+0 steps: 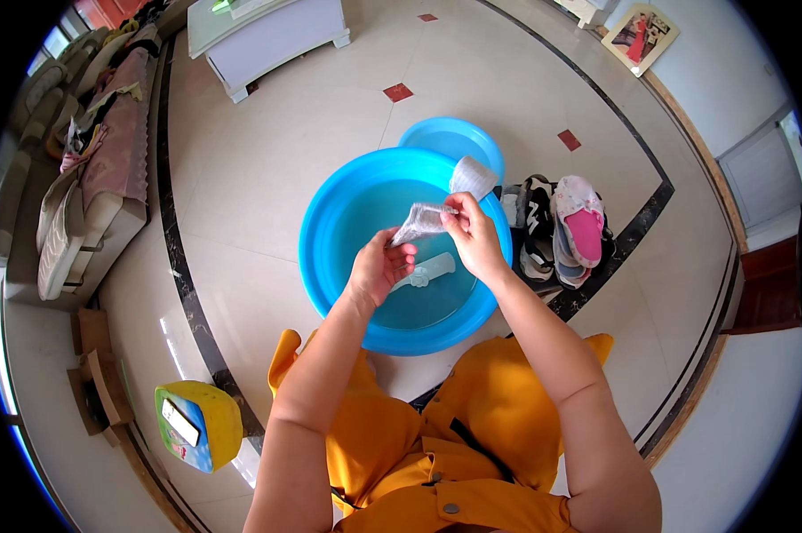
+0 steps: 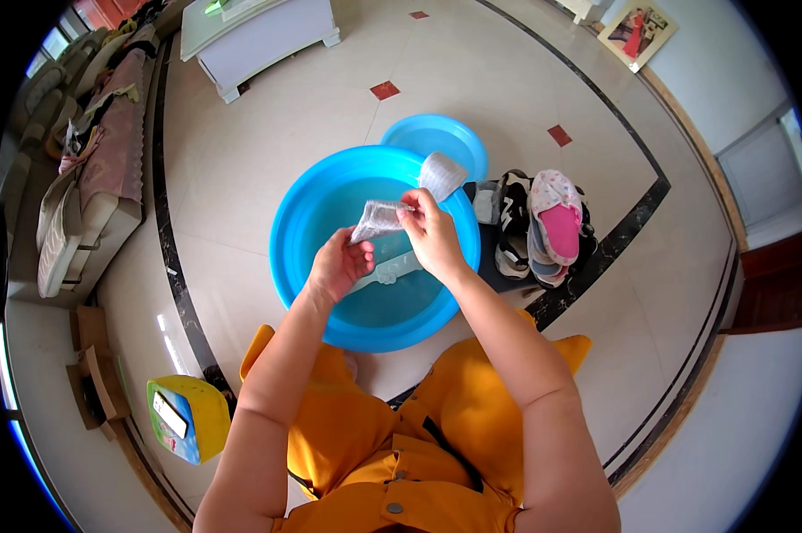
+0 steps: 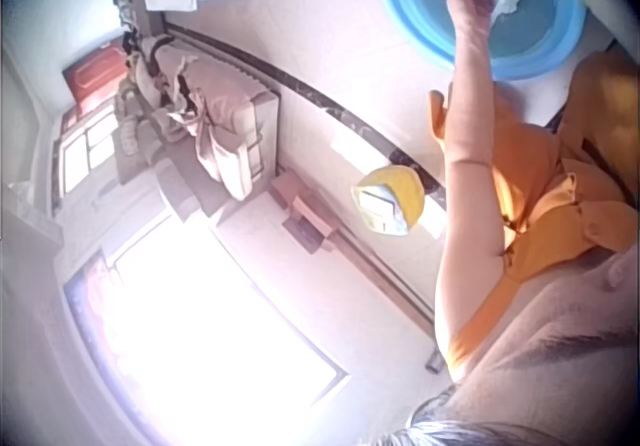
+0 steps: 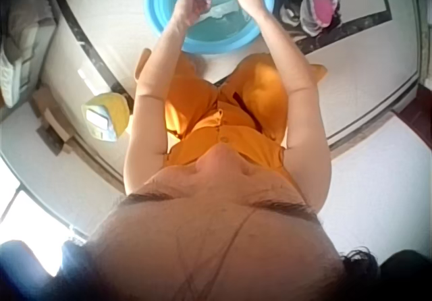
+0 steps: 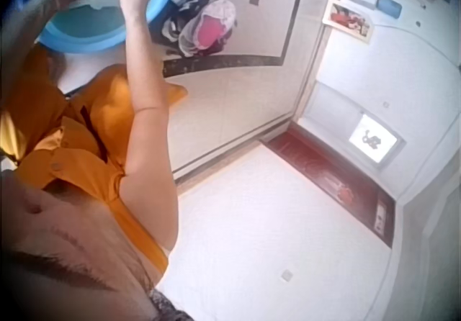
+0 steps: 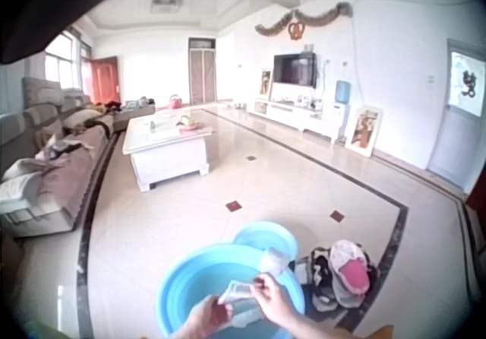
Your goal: The person scrubs a gray slipper with a brush in a blue basin of water. They then rinse the slipper and proceed to scrub a pink slipper with the same brush.
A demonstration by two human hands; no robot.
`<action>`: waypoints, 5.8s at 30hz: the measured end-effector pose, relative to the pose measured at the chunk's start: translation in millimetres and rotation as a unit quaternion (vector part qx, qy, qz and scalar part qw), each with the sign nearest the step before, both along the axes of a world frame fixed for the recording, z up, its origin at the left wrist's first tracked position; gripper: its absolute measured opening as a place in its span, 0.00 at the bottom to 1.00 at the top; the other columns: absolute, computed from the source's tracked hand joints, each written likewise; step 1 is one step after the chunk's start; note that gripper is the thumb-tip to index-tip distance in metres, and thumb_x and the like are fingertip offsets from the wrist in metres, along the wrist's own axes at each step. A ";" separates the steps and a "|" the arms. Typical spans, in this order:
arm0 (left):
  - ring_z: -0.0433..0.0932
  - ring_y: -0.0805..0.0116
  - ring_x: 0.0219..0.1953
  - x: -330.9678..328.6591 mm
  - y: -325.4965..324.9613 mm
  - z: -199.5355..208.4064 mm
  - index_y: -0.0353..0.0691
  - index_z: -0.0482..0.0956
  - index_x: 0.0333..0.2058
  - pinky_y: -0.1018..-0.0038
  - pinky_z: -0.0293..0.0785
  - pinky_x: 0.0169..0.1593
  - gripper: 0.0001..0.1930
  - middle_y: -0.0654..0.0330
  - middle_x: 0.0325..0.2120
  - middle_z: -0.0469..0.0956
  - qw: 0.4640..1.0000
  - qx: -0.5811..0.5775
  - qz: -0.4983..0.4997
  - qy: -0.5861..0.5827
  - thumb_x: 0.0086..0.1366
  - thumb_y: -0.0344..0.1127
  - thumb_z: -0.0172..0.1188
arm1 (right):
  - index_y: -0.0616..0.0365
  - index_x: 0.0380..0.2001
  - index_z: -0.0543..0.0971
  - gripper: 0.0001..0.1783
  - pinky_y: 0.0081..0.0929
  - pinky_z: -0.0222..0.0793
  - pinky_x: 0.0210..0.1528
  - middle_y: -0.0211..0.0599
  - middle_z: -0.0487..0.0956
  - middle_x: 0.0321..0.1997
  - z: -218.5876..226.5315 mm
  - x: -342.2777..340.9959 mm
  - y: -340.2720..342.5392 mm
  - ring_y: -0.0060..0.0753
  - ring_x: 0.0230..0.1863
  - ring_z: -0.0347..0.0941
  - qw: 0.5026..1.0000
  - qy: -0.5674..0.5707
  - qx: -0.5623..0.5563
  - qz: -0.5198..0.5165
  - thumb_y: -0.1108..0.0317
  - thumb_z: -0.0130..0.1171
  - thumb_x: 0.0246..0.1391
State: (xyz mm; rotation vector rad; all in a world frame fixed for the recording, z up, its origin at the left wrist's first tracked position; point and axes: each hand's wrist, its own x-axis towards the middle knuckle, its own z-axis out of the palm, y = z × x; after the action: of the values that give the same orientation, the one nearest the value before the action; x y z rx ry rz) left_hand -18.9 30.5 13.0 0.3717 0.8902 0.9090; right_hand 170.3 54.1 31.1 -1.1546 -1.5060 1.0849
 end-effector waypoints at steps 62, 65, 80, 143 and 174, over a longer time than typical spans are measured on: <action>0.66 0.53 0.59 58.1 -10.7 -0.2 0.44 0.71 0.53 0.61 0.66 0.59 0.25 0.57 0.54 0.70 0.578 0.540 -0.063 0.609 0.55 0.33 0.64 | 0.55 0.45 0.75 0.21 0.41 0.60 0.59 0.38 0.74 0.48 -0.2 29.0 21.3 0.45 0.55 0.67 0.870 -0.393 0.276 -0.112 0.70 0.65 0.44; 0.66 0.52 0.58 61.9 -13.1 -4.0 0.43 0.71 0.52 0.61 0.68 0.58 0.25 0.55 0.53 0.70 0.577 0.543 -0.063 0.606 0.54 0.33 0.64 | 0.55 0.41 0.76 0.15 0.41 0.64 0.53 0.38 0.79 0.39 2.6 29.6 7.7 0.43 0.45 0.73 0.896 -0.364 0.243 -0.069 0.70 0.62 0.48; 0.69 0.47 0.54 107.5 -11.9 19.9 0.41 0.69 0.54 0.59 0.68 0.55 0.25 0.51 0.51 0.72 0.685 0.537 -0.060 0.489 0.56 0.31 0.63 | 0.56 0.37 0.78 0.12 0.38 0.71 0.38 0.34 0.81 0.31 37.2 94.0 6.1 0.42 0.34 0.77 0.919 -0.303 0.195 -0.161 0.73 0.62 0.45; 0.63 0.68 0.59 134.0 19.1 50.7 0.44 0.62 0.58 0.65 0.60 0.60 0.27 0.64 0.56 0.65 0.974 0.223 0.041 -0.016 0.64 0.40 0.61 | 0.62 0.54 0.65 0.26 0.26 0.68 0.52 0.40 0.71 0.50 58.6 95.7 20.6 0.29 0.50 0.70 0.943 0.305 -0.068 -0.118 0.73 0.61 0.54; 0.66 0.62 0.57 -16.3 -6.2 -4.9 0.49 0.61 0.56 0.56 0.66 0.58 0.15 0.61 0.55 0.66 0.972 0.028 0.235 0.017 0.72 0.37 0.44 | 0.48 0.63 0.57 0.30 0.33 0.62 0.60 0.38 0.65 0.62 -3.0 4.0 23.3 0.33 0.61 0.63 0.950 0.214 -0.223 0.041 0.70 0.53 0.60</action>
State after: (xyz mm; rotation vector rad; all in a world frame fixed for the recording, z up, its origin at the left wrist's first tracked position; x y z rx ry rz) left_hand -35.2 24.3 8.0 0.2267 1.0061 1.3680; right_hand 174.4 77.4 28.0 -1.0620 -1.0005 1.6725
